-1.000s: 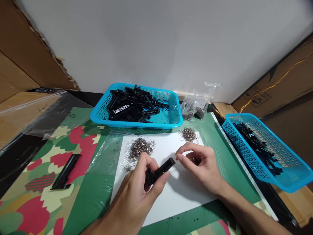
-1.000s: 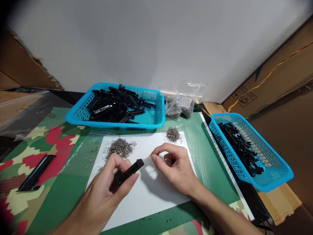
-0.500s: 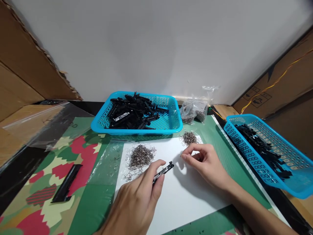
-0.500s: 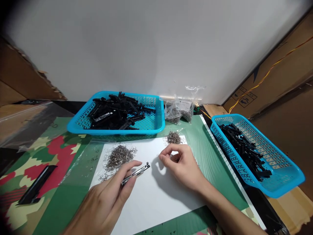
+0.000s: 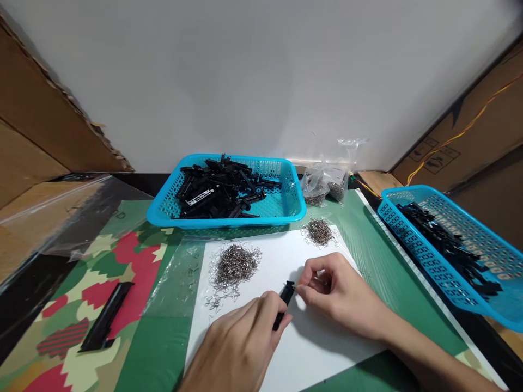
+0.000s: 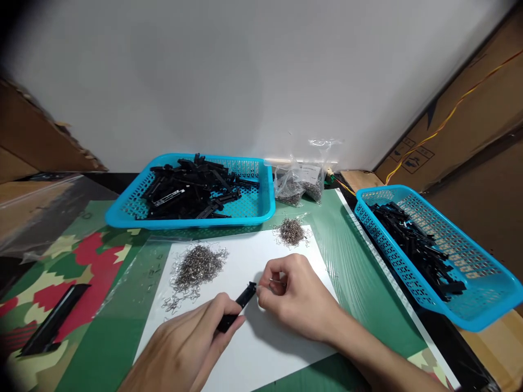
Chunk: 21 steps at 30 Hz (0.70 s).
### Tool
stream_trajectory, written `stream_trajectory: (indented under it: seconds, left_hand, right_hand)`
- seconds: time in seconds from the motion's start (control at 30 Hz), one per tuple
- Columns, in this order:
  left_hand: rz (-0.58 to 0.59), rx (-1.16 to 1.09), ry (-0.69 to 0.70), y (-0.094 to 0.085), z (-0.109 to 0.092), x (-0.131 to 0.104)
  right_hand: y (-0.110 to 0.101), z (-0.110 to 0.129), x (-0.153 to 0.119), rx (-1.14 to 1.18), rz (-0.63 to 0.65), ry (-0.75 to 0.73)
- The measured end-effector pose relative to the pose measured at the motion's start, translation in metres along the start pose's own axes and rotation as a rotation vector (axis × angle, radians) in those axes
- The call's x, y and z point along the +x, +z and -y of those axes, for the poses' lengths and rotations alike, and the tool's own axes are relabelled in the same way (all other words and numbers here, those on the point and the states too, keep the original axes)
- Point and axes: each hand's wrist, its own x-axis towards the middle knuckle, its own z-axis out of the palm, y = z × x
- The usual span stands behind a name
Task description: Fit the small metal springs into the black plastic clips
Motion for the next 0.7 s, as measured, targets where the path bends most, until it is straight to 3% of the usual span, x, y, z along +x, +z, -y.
stream_trajectory:
  seconds: [0.2,0.7]
  left_hand:
    - [0.011,0.073,0.101,0.004,-0.002,-0.002]
    - [0.048,0.057,0.092,0.004,-0.002,-0.004]
  right_hand:
    - [0.003,0.002,-0.002,-0.195,-0.035,-0.03]
    - [0.011,-0.005,-0.01,-0.327,-0.092,-0.219]
